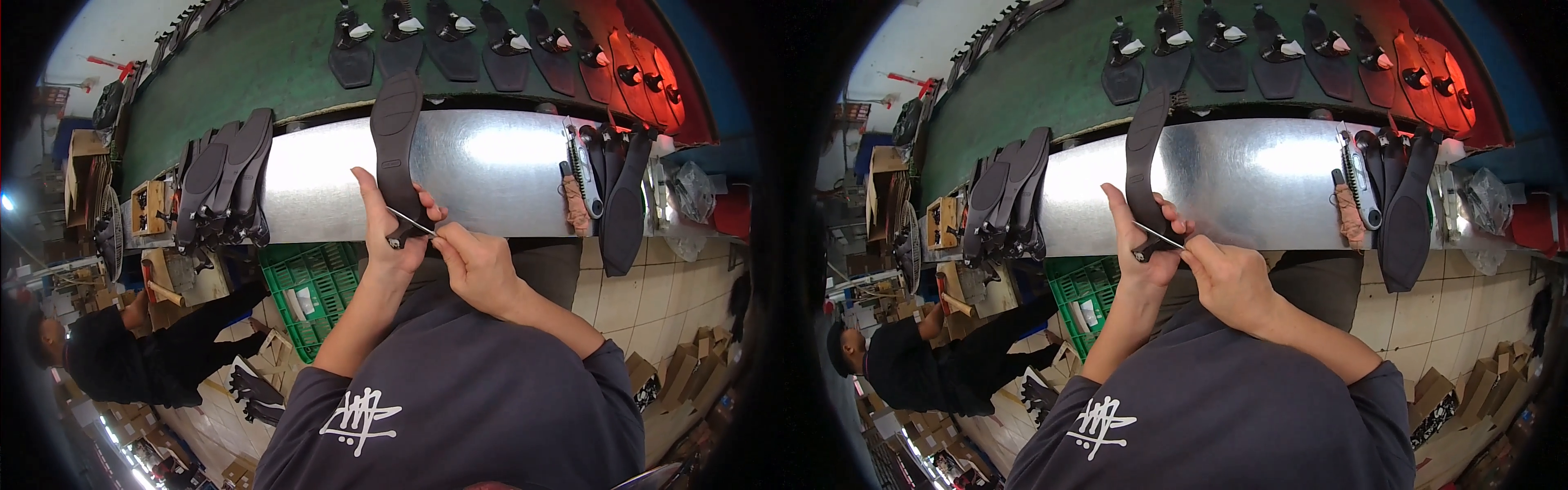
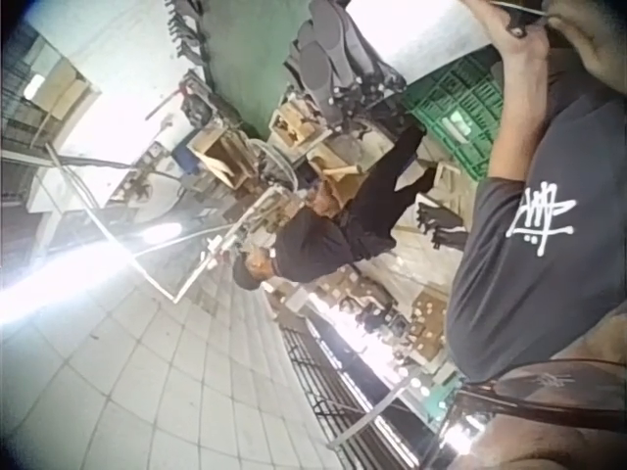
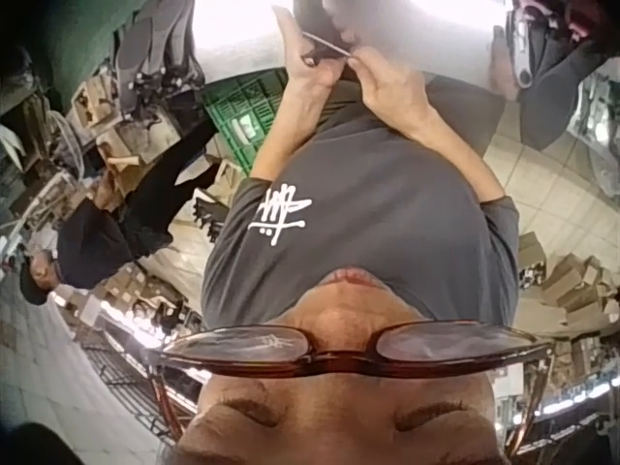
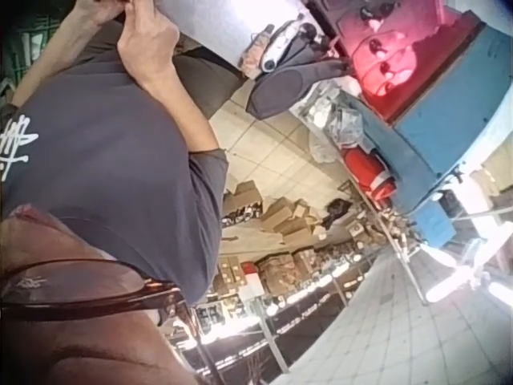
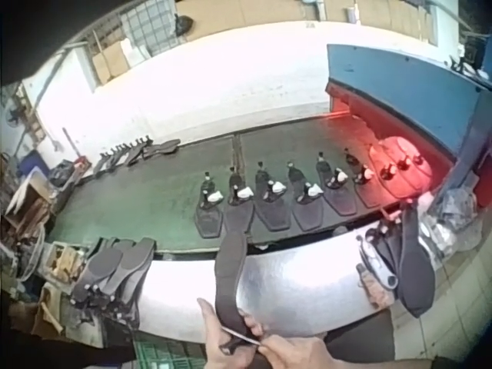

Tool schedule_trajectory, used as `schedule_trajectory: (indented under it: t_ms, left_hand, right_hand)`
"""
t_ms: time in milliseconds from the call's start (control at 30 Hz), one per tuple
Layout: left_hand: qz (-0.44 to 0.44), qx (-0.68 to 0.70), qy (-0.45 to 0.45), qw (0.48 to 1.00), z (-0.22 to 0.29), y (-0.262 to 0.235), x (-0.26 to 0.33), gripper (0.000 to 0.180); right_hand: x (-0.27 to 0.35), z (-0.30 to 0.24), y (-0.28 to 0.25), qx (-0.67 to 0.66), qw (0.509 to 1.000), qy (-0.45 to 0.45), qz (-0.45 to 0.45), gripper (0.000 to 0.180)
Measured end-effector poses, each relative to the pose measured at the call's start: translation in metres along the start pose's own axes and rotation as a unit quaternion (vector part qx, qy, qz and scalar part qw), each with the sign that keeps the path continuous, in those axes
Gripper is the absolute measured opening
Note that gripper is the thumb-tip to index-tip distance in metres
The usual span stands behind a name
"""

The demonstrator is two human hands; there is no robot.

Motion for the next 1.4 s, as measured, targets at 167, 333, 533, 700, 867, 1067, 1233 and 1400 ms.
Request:
schedule_trajectory:
  t_ms: [167,333,533,700,867,1067,1233,1400]
  left_hand:
    - [-0.023,-0.036,-0.042,0.998,-0.007,-0.004,-0.009,0.073]
    - [0.044,-0.06,-0.02,0.997,0.0,-0.008,-0.011,0.066]
    - [0.013,-0.057,0.013,0.998,0.048,-0.019,-0.002,0.061]
    - [0.116,-0.239,0.198,0.944,0.169,-0.043,0.06,0.03]
    - [0.345,-0.384,0.236,0.823,0.309,-0.111,0.138,0.028]
    - [0.454,-0.476,0.342,0.671,0.388,-0.137,0.195,0.047]
    - [0.487,-0.698,0.423,0.31,0.315,-0.108,0.124,0.041]
    - [0.482,-0.698,0.322,0.42,0.339,-0.115,0.1,0.04]
  right_hand:
    - [0.0,-0.004,0.003,-0.03,0.999,-0.002,-0.024,0.006]
    - [0.0,-0.024,0.011,-0.038,0.994,-0.086,-0.056,0.009]
    - [-0.015,-0.021,0.001,-0.049,0.997,-0.022,-0.048,0.006]
    - [-0.006,-0.001,-0.002,-0.091,0.991,0.061,-0.074,0.005]
    - [-0.011,0.008,-0.008,-0.099,0.993,0.05,-0.033,0.008]
    - [-0.012,0.034,-0.03,-0.088,0.992,0.087,0.007,0.01]
    - [-0.006,0.055,-0.039,-0.084,0.99,0.113,0.017,0.016]
    - [0.0,0.058,-0.063,-0.022,0.995,0.094,0.033,0.02]
Point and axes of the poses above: each hand's wrist, its own x-axis away from the middle knuckle, its own y-axis out of the palm, z = x × y, the point moved 9 cm from there along -x, towards the middle knuckle, and after that the axes turned 15 degrees about -y, right-handed, at the moved point
